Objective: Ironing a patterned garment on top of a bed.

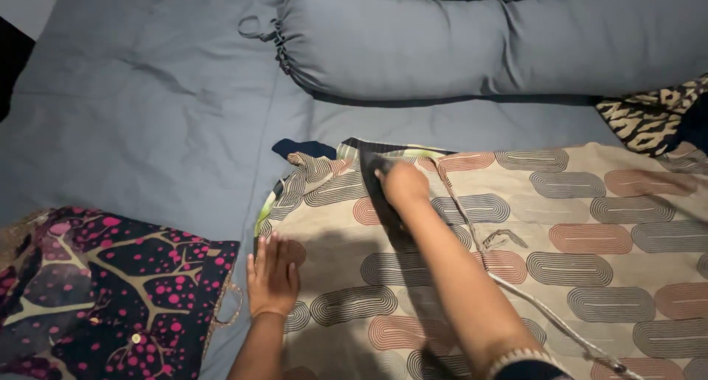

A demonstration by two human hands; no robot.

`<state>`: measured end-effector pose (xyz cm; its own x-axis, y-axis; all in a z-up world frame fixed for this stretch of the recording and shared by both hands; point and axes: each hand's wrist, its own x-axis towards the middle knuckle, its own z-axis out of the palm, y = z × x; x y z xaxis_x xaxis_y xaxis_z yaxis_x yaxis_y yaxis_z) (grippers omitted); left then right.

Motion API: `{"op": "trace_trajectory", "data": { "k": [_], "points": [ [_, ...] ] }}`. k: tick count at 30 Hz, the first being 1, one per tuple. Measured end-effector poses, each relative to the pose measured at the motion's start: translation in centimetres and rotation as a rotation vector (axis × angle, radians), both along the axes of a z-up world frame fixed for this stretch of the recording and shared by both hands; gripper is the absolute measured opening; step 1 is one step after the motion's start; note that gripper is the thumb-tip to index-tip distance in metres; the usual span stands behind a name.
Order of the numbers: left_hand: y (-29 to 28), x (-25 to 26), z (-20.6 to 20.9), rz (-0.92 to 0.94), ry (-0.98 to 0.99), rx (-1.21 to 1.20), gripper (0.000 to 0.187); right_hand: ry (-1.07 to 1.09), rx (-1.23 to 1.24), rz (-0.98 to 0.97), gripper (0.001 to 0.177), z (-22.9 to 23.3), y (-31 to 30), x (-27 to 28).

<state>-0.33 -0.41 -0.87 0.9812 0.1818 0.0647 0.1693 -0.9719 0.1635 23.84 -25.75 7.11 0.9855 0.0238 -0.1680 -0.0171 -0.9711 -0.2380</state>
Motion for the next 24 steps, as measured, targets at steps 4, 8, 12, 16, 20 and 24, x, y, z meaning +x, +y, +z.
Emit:
{"op": "trace_trajectory", "data": {
  "k": [4,8,12,16,20,24],
  "points": [
    [0.0,0.3,1.0,0.023,0.100,0.003,0.065,0.035,0.012,0.058,0.044,1.8,-2.9,-7.7],
    [0.3,0.2,-0.5,-0.002,0.024,0.017,0.067,0.064,-0.039,-0.019,0.044,3.8,-3.3,-11.8],
    [0.3,0.3,-0.7,-0.002,-0.020,0.018,0.067,-0.044,-0.034,-0.043,0.041,2.8,-2.3,-9.0],
    [0.2,0.4,-0.5,0.003,0.025,0.010,0.070,-0.094,-0.124,0.002,0.040,-1.5,-2.1,-1.4],
    [0.0,0.5,0.2,0.023,0.093,-0.001,0.071,-0.160,-0.053,-0.089,0.049,-0.1,-4.3,0.3],
    [0.0,0.4,-0.1,0.006,0.094,0.040,0.071,-0.029,-0.064,-0.179,0.050,1.2,-8.5,-3.7]
  ]
}}
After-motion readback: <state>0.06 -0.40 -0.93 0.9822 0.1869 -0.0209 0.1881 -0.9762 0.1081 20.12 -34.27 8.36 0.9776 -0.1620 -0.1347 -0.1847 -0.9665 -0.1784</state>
